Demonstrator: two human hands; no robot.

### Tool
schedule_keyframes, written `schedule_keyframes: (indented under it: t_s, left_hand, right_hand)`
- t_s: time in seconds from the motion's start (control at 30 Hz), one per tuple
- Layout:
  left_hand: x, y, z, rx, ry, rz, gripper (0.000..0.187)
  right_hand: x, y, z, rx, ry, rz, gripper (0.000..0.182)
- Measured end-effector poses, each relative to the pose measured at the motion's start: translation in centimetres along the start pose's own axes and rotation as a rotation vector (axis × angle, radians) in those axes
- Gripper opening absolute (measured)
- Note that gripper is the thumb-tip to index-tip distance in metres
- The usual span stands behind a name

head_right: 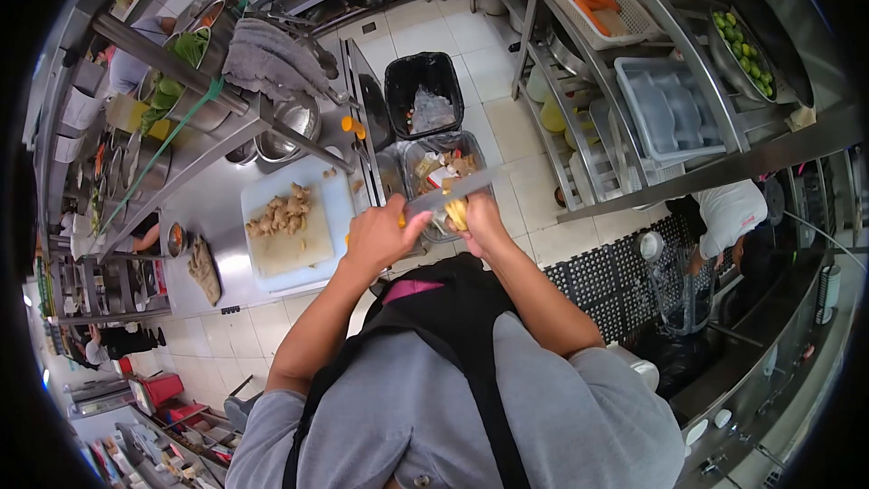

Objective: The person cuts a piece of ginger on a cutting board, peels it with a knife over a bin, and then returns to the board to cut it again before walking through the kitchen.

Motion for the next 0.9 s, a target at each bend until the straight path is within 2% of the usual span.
schedule_keyframes:
  t_s: [0.03, 0.1, 0.13, 0.27, 0.3, 0.37, 0.43, 0.53, 0.6, 0.63, 0.7, 0.73, 0.8, 0.87, 0.9]
  left_hand:
    - [-0.4, 0.0, 1.3, -0.001, -0.002, -0.001, 0.062]
    - [-1.1, 0.1, 4.9, 0.031, 0.166, 0.020, 0.063]
    - [-1.0, 0.2, 5.5, 0.050, 0.174, 0.019, 0.063]
    - [-0.5, 0.9, 2.9, 0.104, 0.087, -0.029, 0.062]
    - [-0.4, 0.8, 1.3, 0.097, 0.013, -0.024, 0.061]
    - [-0.1, 0.8, -1.0, 0.093, -0.058, -0.028, 0.060]
    - [0.3, 0.7, -2.4, 0.056, -0.120, -0.025, 0.059]
    - [-0.1, 0.5, -1.0, 0.041, -0.104, -0.036, 0.059]
    - [-0.1, 0.2, 0.1, 0.031, -0.081, -0.017, 0.059]
    - [0.0, -0.1, 0.4, 0.022, -0.091, -0.018, 0.061]
    - [-0.1, -0.5, 1.1, 0.014, -0.101, -0.019, 0.064]
    - [-0.1, -0.6, 1.8, 0.017, -0.037, -0.020, 0.065]
    - [-0.1, -1.3, 4.3, 0.021, 0.030, -0.017, 0.065]
    - [-0.3, -2.4, 8.8, 0.134, 0.225, 0.056, 0.066]
    - [-0.2, -2.0, 8.1, 0.132, 0.220, 0.061, 0.066]
  right_hand:
    - [0.6, -0.3, 0.8, -0.003, 0.033, 0.021, 0.035]
    - [1.2, -0.4, 1.7, -0.006, 0.065, 0.038, 0.037]
    - [1.3, -0.3, 2.3, 0.040, 0.116, 0.016, 0.037]
    - [-0.1, 0.5, 1.9, 0.154, 0.227, -0.062, 0.036]
    - [-0.3, 0.3, 1.6, 0.157, 0.227, -0.057, 0.036]
    - [-0.5, 0.7, 0.7, 0.164, 0.161, -0.182, 0.041]
    - [-0.8, 0.9, 0.1, 0.111, 0.100, -0.126, 0.044]
    - [-0.4, 0.2, 0.3, 0.039, 0.132, -0.081, 0.042]
    - [-0.1, -0.1, 0.6, 0.146, 0.173, -0.256, 0.038]
    - [-0.1, 0.0, 0.5, 0.145, 0.175, -0.257, 0.038]
    - [0.0, 0.0, 0.5, 0.217, 0.234, -0.241, 0.040]
    - [0.2, 0.5, 0.7, 0.217, 0.232, -0.242, 0.040]
    - [0.5, 0.5, 1.5, 0.090, 0.236, 0.070, 0.039]
    - [1.0, 1.1, 3.1, 0.187, 0.282, 0.064, 0.040]
    - [1.4, 1.1, 4.0, 0.283, 0.332, 0.054, 0.040]
Point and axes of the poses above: each hand's wrist, its own x-axis away from the middle knuckle, its own y-axis out of the back of the hand, z = x × y, the point moved 6 cm from there along -x, towards the middle knuckle, and after that the axes turned 9 degrees about x, right-handed, at the moved point
